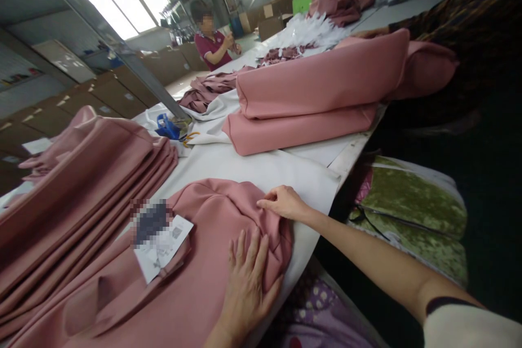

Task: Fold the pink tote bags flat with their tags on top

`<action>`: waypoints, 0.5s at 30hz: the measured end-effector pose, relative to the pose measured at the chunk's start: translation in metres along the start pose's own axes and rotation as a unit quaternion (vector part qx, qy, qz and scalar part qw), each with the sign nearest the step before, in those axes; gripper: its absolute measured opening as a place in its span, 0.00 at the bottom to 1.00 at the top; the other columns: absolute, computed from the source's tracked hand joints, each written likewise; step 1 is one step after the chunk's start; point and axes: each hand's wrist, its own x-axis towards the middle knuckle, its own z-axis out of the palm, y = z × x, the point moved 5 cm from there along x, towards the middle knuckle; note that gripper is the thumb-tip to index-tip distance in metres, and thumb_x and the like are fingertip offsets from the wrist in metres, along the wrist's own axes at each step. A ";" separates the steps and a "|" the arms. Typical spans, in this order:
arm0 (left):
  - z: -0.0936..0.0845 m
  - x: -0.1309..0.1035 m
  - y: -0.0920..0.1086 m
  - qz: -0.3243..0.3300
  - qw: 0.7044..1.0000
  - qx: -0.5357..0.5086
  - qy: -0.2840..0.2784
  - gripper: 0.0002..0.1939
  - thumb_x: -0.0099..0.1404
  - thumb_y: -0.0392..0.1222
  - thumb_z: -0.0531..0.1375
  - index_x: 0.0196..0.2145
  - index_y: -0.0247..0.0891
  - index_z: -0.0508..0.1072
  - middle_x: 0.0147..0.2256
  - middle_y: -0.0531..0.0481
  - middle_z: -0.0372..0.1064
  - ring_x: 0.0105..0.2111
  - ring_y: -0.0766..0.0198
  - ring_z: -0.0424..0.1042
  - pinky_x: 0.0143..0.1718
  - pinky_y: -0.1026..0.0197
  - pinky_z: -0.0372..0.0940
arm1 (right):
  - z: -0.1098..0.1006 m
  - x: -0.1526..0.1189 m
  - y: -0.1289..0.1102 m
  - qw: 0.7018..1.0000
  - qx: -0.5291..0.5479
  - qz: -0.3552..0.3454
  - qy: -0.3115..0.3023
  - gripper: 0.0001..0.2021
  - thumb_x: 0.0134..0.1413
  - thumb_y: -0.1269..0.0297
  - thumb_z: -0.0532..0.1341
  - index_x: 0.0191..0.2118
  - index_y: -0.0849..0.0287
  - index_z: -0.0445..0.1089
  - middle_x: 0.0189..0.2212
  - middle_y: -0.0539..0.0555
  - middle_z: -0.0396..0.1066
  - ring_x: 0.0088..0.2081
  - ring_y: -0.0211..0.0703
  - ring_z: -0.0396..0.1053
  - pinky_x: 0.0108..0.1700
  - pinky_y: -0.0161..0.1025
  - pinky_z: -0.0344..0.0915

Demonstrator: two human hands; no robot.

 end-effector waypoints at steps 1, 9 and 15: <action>0.001 0.001 0.000 0.006 1.000 0.004 -0.006 0.39 0.65 0.51 0.55 0.67 0.33 0.44 0.68 0.38 0.34 0.66 0.38 0.35 0.63 0.36 0.35 | 0.001 0.000 0.001 1.000 0.002 0.004 -0.007 0.12 0.48 0.52 0.66 0.30 0.55 0.78 0.28 0.52 0.77 0.35 0.45 0.73 0.34 0.35 0.63; 0.003 0.003 -0.001 0.011 0.999 0.010 -0.033 0.39 0.66 0.54 0.53 0.67 0.34 0.44 0.68 0.39 0.33 0.66 0.40 0.37 0.62 0.38 0.39 | 0.007 0.008 0.010 0.999 -0.009 0.030 -0.017 0.06 0.48 0.64 0.65 0.33 0.58 0.78 0.29 0.52 0.77 0.33 0.40 0.74 0.34 0.31 0.63; 0.002 0.003 0.000 0.016 1.000 0.010 -0.023 0.40 0.66 0.54 0.54 0.67 0.32 0.43 0.68 0.38 0.34 0.66 0.40 0.36 0.62 0.38 0.39 | 0.010 0.014 0.000 0.997 -0.060 0.005 -0.049 0.10 0.48 0.55 0.66 0.26 0.57 0.76 0.23 0.51 0.75 0.30 0.41 0.71 0.30 0.33 0.60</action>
